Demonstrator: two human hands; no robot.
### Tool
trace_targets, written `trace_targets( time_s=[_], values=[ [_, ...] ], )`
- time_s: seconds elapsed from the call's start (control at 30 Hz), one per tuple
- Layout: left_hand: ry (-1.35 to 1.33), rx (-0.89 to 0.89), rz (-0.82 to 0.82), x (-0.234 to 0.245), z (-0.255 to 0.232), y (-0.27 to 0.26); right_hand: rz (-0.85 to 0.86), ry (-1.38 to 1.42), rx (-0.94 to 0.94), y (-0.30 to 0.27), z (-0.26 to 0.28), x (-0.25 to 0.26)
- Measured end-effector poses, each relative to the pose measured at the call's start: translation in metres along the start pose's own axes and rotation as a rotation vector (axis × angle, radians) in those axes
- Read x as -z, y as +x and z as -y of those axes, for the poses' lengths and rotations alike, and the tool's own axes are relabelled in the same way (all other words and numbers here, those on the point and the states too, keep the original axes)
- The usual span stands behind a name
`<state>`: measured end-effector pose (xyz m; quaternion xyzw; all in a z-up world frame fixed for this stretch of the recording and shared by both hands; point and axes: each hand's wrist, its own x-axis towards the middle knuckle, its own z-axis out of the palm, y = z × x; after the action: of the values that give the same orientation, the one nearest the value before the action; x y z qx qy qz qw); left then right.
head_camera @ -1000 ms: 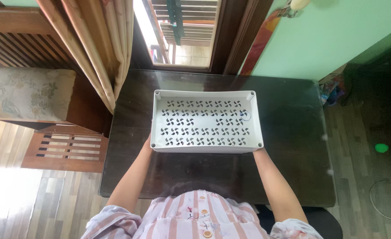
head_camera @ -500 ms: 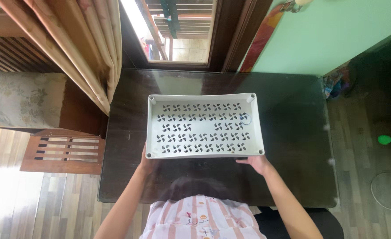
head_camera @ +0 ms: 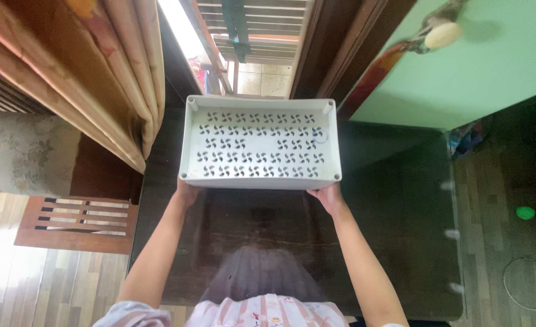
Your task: The person assembles a white plastic storage unit by inserting white rods into corner holes of perforated trays. They connect multiple trays with rods to form a stacked structure on a dark table.
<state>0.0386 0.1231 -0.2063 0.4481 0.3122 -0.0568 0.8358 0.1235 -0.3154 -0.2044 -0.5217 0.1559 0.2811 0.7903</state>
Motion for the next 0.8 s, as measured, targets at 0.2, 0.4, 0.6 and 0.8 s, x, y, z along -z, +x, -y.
trace_targets(
  time_s=[0.2, 0.4, 0.6, 0.8],
  values=[
    [0.169, -0.062, 0.011, -0.018, -0.032, 0.061, -0.043, 0.000, 0.029, 0.052, 0.027, -0.009],
    [0.115, -0.038, 0.049, -0.013, -0.029, 0.072, -0.091, -0.046, -0.048, 0.052, 0.033, -0.003],
    [0.120, -0.487, -0.122, -0.030, -0.063, 0.049, -0.434, -0.433, 0.369, 0.011, 0.096, -0.027],
    [0.387, -0.649, -0.227, -0.056, -0.128, 0.007, -0.417, -0.613, 0.630, -0.029, 0.166, -0.073]
  ],
)
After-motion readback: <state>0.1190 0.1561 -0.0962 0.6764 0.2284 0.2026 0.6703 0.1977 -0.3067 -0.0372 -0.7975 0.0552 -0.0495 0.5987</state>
